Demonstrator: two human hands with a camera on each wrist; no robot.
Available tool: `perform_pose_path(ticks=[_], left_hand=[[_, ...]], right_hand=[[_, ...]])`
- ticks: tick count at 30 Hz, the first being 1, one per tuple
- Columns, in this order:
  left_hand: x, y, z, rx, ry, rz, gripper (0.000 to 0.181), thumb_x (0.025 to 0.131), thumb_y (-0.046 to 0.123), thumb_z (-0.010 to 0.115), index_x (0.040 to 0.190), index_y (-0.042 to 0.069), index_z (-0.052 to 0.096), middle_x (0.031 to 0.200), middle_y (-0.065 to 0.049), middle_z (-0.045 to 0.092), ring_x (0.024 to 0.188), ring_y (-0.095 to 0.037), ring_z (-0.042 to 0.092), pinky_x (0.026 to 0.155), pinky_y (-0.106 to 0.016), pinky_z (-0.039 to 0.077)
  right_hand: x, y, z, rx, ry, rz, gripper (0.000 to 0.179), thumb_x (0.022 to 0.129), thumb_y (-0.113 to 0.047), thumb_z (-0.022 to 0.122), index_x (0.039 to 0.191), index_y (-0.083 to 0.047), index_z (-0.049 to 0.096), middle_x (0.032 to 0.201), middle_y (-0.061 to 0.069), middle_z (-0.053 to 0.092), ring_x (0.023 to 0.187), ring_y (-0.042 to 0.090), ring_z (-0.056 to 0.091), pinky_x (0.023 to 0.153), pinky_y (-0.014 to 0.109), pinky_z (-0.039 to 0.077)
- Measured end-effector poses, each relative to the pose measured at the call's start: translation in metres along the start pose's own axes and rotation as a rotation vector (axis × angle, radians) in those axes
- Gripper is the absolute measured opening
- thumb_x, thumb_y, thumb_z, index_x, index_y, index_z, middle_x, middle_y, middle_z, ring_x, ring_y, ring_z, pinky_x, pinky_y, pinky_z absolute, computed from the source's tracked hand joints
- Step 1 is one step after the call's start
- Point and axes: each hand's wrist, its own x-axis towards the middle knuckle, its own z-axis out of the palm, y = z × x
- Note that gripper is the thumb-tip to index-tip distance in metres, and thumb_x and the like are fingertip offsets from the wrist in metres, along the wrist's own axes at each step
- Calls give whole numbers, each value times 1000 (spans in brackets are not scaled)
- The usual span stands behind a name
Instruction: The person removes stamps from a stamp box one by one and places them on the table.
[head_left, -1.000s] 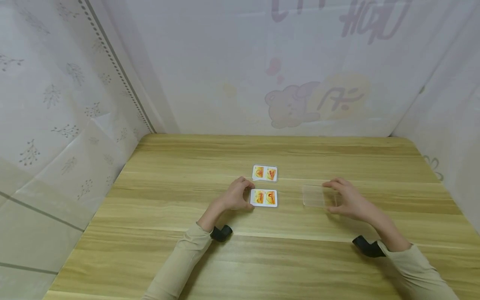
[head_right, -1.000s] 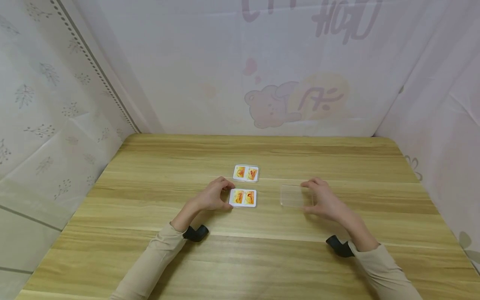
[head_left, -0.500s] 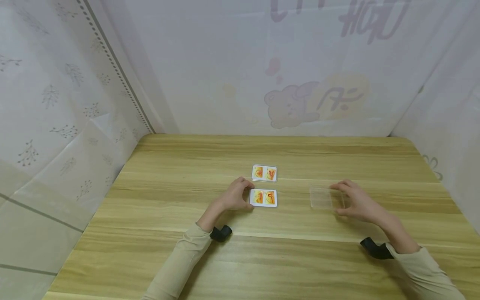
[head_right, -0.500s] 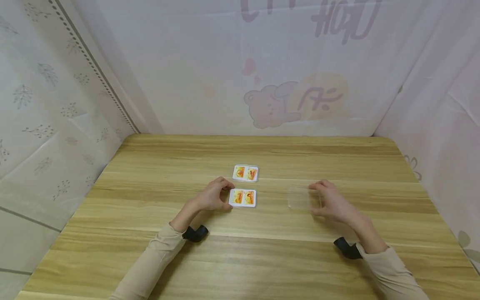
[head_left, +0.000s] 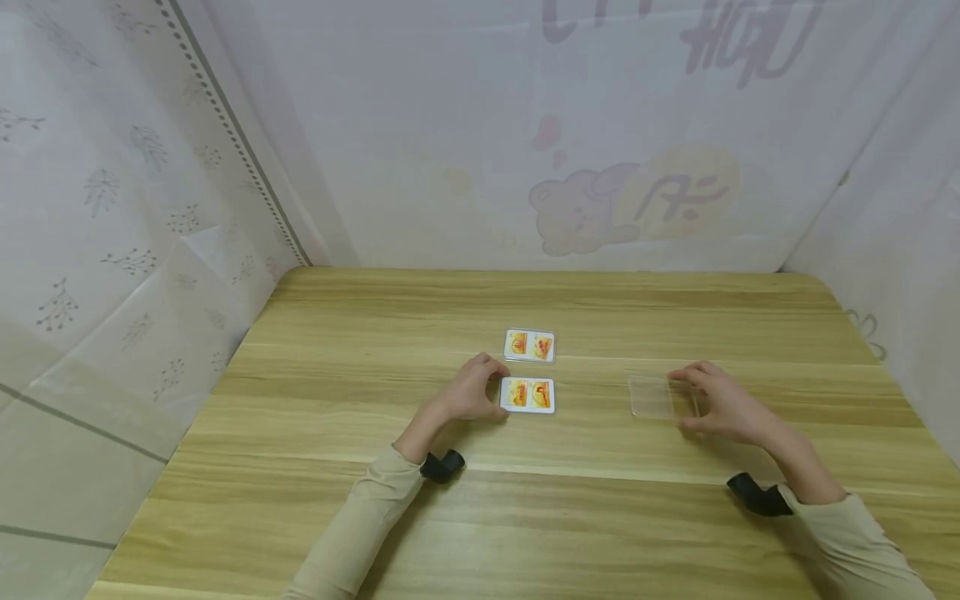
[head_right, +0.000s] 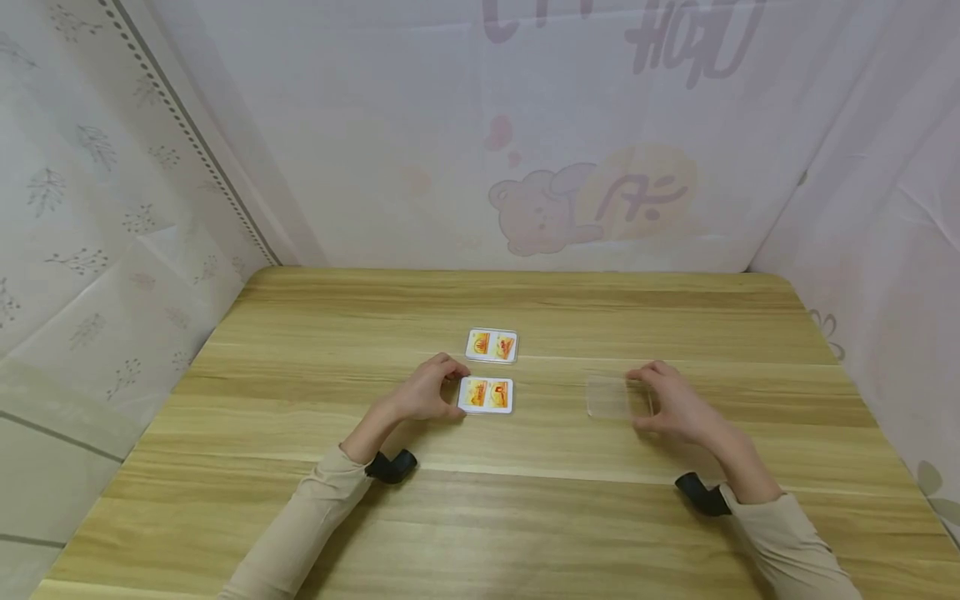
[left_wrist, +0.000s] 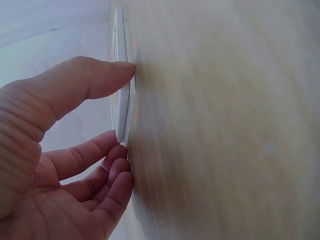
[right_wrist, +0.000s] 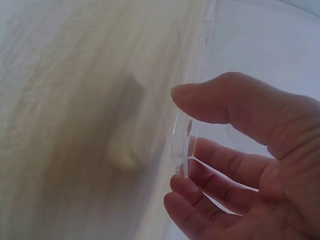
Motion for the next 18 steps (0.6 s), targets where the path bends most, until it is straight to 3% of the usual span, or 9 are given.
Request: perform_pose_path(ticks=[6,18], left_hand=[[0,0,0,6,3,-1,53,65,7,83,111,-5,58,107,-13,52,104,-27,49,94,-38,41],[0,0,0,18,-3,-12,54,65,8,83,111,-5,59,105,-11,52,102,-25,49,93,-37,41]], right_hand=[[-1,4,3,-33,17,-28,60,62,-5,84,113,11,56,103,21,55,94,38,54,75,51,47],[-2,9,5,-38,-9,-3,58,63,-5,82,113,11,57,103,20,56,94,38,54,77,52,46]])
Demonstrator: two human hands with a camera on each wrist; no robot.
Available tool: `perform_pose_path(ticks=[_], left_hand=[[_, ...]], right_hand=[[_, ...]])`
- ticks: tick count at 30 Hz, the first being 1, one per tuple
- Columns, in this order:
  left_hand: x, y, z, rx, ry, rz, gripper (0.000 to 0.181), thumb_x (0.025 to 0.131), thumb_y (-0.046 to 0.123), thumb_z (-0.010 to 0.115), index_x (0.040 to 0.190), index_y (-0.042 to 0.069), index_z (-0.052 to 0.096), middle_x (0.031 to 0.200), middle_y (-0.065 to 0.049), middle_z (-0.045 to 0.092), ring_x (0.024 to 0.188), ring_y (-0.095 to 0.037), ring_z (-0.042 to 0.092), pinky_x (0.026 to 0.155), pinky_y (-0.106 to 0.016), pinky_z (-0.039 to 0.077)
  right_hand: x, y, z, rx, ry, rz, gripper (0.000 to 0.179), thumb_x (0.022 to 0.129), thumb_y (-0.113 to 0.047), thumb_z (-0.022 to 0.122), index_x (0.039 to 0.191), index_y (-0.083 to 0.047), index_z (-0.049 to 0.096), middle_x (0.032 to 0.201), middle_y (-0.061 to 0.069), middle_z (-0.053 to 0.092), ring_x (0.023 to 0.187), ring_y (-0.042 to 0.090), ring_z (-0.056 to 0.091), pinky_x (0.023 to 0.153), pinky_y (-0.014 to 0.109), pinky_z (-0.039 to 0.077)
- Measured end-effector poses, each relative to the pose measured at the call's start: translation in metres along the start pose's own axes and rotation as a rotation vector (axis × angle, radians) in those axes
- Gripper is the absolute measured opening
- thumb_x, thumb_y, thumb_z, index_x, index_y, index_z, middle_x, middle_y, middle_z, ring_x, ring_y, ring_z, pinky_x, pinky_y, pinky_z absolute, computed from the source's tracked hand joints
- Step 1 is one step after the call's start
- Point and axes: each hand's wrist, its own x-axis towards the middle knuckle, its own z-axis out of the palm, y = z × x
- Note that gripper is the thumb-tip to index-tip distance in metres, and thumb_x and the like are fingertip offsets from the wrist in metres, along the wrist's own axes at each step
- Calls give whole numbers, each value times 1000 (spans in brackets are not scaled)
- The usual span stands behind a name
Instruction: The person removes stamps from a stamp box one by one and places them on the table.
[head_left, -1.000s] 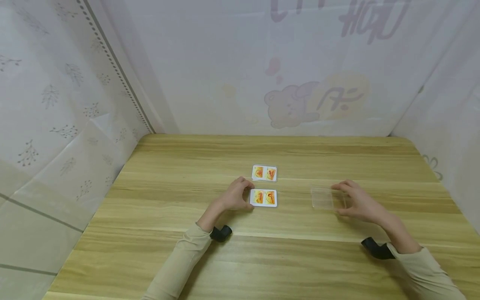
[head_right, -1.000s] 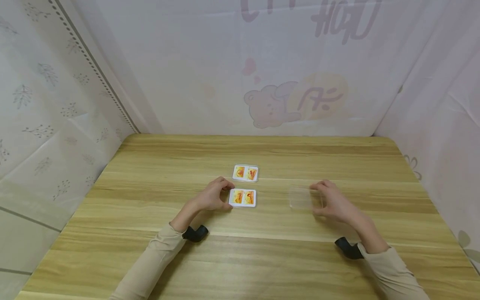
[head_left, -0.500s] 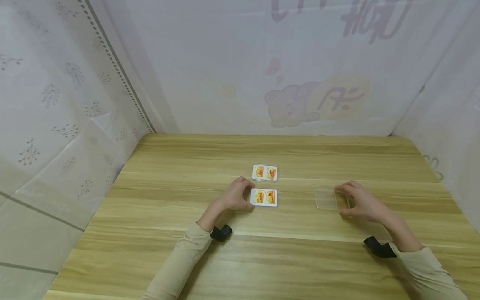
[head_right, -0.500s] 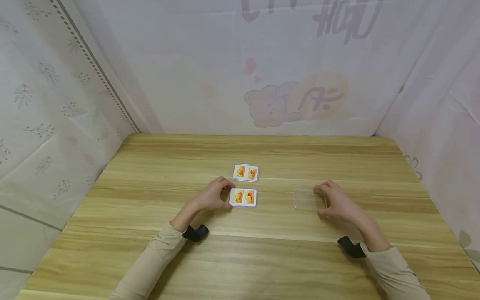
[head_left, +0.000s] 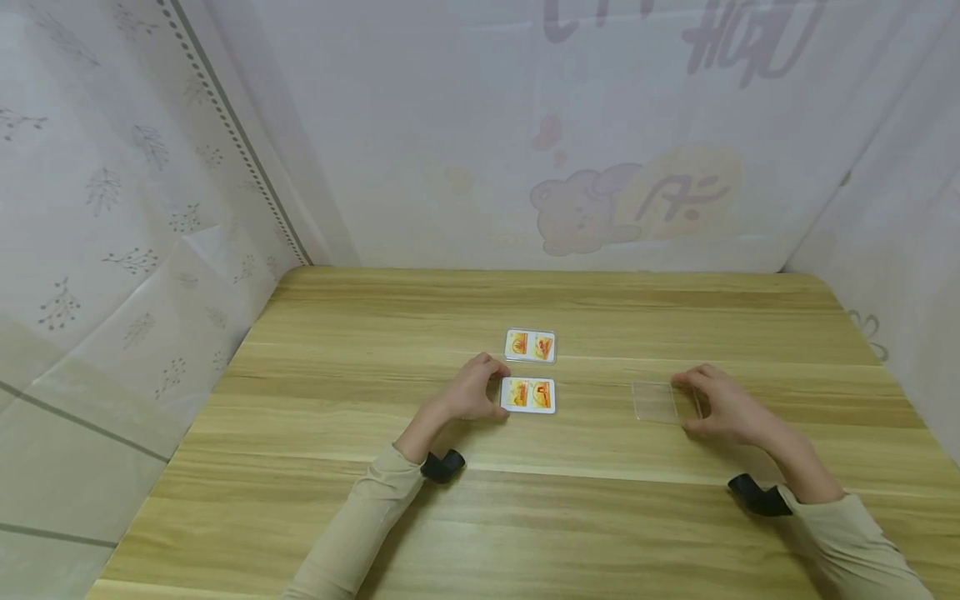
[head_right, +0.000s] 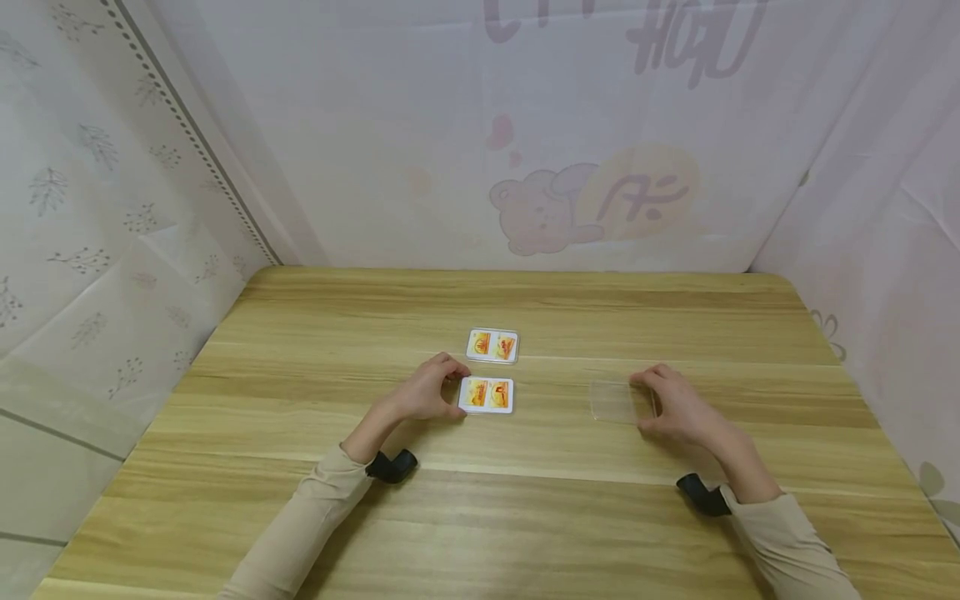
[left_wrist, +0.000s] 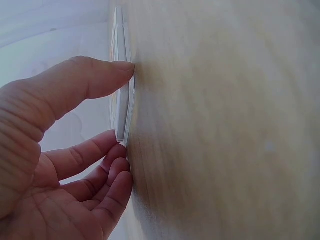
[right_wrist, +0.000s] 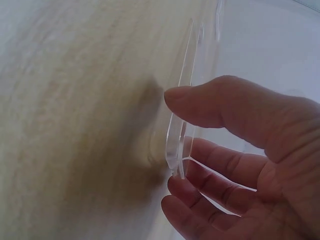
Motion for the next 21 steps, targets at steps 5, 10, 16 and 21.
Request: perform_pose_path(ticks=[5,10,16,21], left_hand=[[-1,0,0,-7,4,8,54,65,8,83,111,-5,59,105,-11,52,102,-25,49,92,-38,41],[-1,0,0,-15,3,3,54,65,7,83,111,-5,59,106,-12,52,103,-26,49,93,-38,41],[-1,-1,1,-11,6,3,54,65,8,83,111,-5,59,106,-11,52,103,-25,49,94,-38,41],[-1,-1,1,-12,3,-4,54,65,8,83,112,-5,59,106,-11,52,104,-25,49,94,-38,41]], right_hand=[[-1,0,1,-9,10,-8,56,63,-4,81,111,10,57,103,19,57,92,36,55,76,50,46],[-1,-2,1,0,12,-7,57,62,-5,83,111,9,58,103,18,57,92,35,55,75,50,47],[-1,0,1,6,2,5,57,63,-5,83,112,9,58,104,19,57,94,36,54,77,50,46],[0,1,0,27,-25,25,57,64,-5,82,113,10,57,105,20,56,93,35,54,76,48,45]])
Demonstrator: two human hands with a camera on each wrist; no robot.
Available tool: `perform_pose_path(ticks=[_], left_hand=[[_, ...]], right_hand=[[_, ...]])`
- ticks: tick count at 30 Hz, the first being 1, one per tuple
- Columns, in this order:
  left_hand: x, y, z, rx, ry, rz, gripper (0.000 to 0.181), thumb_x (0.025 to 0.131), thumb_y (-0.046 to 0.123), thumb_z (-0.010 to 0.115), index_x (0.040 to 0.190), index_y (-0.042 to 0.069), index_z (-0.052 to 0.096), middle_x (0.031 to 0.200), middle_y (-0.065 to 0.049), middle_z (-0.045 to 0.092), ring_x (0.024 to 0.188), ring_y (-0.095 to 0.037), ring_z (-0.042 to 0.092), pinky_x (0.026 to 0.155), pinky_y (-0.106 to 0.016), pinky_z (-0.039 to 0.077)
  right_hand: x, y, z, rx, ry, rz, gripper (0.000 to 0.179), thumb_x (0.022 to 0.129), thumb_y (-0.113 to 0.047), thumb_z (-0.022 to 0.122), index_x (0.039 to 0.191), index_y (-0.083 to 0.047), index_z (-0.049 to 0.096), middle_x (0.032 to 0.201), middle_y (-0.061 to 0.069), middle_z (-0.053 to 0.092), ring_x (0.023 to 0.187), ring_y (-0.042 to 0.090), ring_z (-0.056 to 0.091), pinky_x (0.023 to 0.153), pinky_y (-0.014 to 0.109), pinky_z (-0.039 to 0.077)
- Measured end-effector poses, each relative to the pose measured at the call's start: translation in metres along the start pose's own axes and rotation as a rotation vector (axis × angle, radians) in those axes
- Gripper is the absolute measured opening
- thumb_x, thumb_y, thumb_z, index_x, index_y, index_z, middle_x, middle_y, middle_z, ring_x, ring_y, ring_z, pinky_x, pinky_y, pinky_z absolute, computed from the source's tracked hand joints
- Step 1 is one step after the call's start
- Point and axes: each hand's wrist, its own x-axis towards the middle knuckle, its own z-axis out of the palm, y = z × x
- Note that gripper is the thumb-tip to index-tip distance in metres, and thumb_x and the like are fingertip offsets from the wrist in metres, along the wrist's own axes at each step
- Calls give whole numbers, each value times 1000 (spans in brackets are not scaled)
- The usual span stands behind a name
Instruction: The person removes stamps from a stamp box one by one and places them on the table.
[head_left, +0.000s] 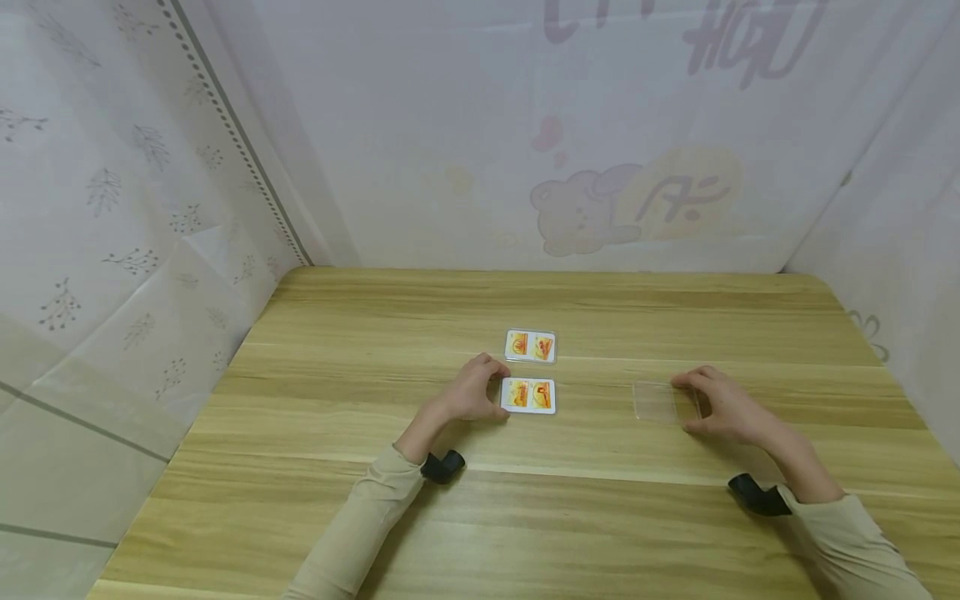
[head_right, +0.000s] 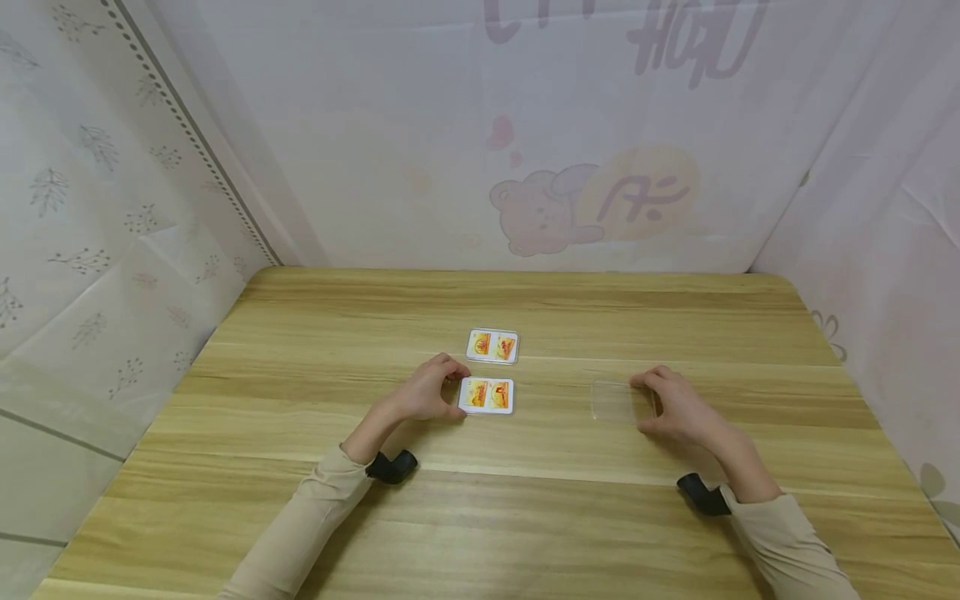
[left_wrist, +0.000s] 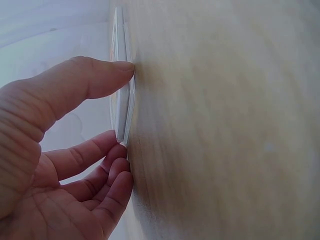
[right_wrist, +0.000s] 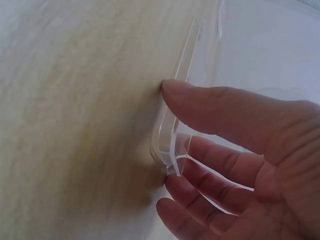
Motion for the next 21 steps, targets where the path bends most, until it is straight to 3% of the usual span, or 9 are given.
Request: perform_pose_path(ticks=[21], left_hand=[[0,1,0,3,-1,4,53,65,8,83,110,-5,59,106,-12,52,104,-26,49,95,-38,41]], right_hand=[[4,-11,-6,38,4,63,60,68,-9,82,117,13,54,108,27,54,100,43,51,82,57,43]])
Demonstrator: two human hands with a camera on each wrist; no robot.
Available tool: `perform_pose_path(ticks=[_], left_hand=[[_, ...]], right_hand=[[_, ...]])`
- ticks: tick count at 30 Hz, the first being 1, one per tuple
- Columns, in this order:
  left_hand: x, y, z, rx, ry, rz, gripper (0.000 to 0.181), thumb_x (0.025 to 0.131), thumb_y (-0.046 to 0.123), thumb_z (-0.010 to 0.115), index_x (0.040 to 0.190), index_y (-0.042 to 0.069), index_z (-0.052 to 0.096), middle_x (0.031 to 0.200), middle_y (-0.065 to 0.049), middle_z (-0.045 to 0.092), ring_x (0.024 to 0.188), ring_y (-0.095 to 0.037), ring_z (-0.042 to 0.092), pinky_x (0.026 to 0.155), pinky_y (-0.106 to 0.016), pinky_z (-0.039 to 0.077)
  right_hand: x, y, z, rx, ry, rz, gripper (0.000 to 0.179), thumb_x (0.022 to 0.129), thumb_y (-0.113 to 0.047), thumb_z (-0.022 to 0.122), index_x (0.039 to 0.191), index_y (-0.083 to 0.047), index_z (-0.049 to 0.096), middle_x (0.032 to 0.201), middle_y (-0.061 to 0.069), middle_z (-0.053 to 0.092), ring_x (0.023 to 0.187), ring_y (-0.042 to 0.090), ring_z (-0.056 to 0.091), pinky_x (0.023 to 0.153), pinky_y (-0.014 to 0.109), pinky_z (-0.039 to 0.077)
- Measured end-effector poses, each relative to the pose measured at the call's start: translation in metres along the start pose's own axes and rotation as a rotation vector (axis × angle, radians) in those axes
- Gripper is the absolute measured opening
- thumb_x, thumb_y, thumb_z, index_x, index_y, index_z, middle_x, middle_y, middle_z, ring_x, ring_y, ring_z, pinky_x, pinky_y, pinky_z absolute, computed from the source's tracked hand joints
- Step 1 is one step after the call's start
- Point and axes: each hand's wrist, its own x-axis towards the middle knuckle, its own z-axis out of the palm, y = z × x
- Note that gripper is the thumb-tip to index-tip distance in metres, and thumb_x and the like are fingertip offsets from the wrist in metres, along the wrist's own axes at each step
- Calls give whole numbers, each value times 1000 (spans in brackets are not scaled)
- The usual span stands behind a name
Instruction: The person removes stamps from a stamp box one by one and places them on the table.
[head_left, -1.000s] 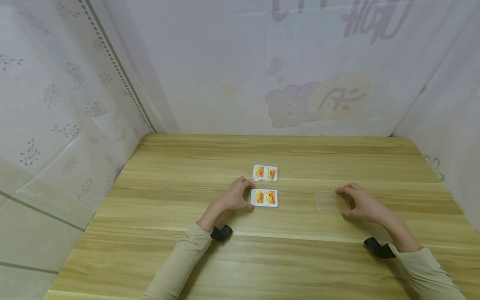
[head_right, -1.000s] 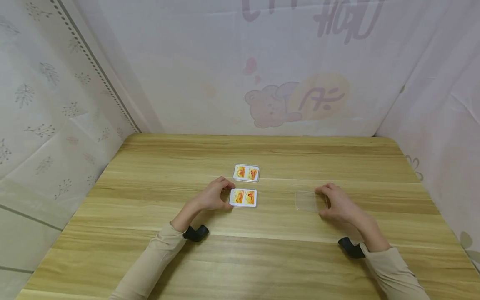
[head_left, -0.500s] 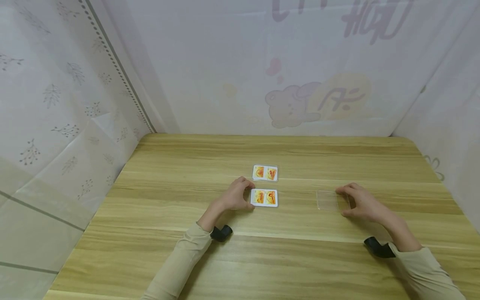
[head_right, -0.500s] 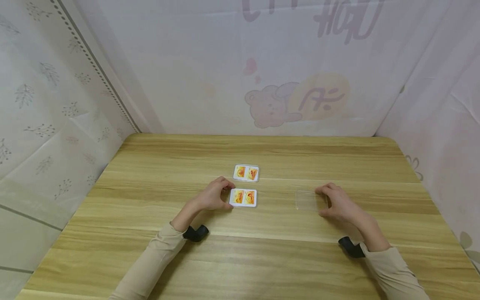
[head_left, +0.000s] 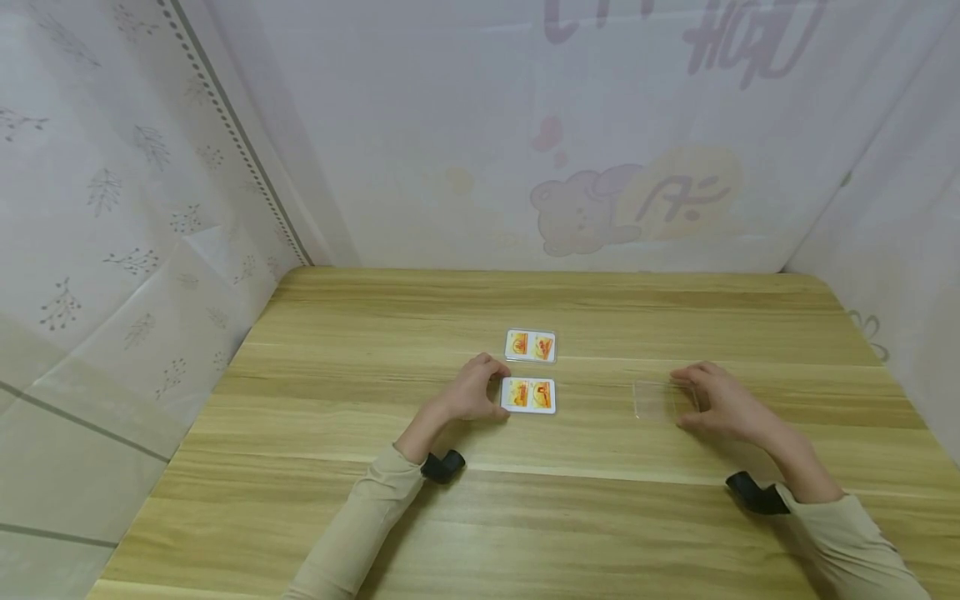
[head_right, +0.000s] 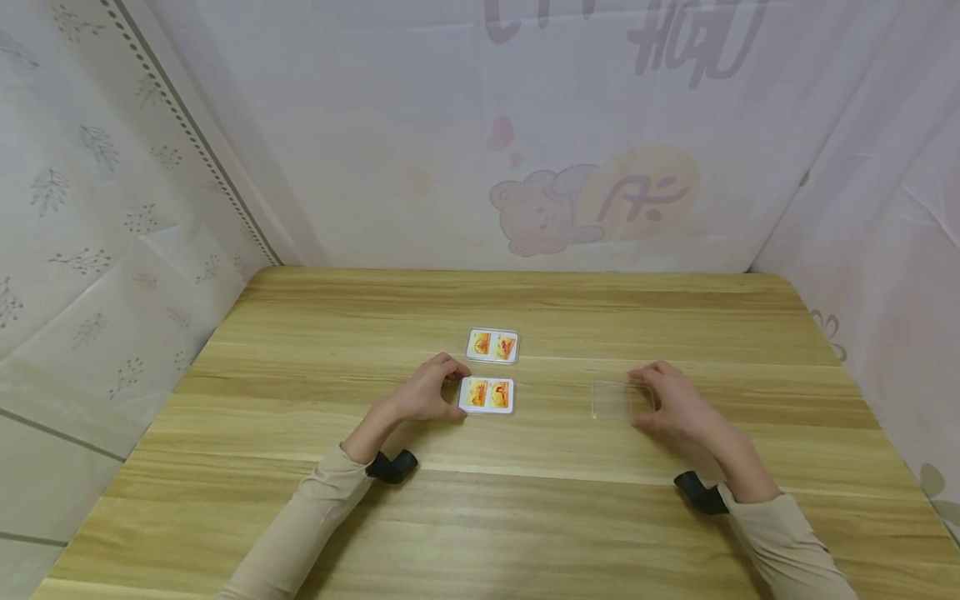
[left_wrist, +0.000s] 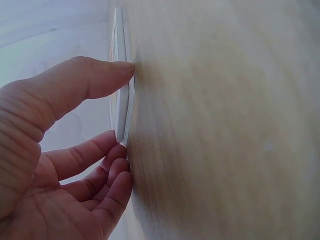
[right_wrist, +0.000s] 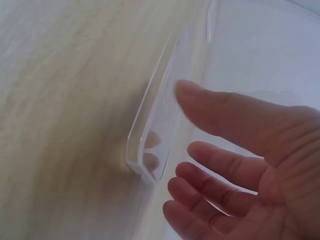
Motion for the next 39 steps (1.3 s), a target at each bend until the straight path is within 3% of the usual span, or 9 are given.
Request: perform_pose_path(ticks=[7,20,39], left_hand=[[0,0,-1,-2,4,3,53,65,7,83,110,-5,58,106,-13,52,103,-26,49,94,-39,41],[1,-1,-1,-1,8,14,53,65,8,83,110,-5,59,106,-13,52,103,-27,49,94,-38,41],[-1,0,-1,-5,-12,-11,53,66,8,83,112,-5,59,108,-12,52,105,-27,49,95,-38,41]], right_hand=[[6,-8,-1,11,65,-31,45,76,-5,75,113,12,56,106,25,58,95,40,56,79,52,47],[23,-24,4,38,172,-76,34,76,-3,74,105,9,61,97,22,64,87,34,61,75,47,51],[40,-45,14,147,145,-90,31,79,2,71,108,9,61,102,23,62,92,36,60,79,47,51]])
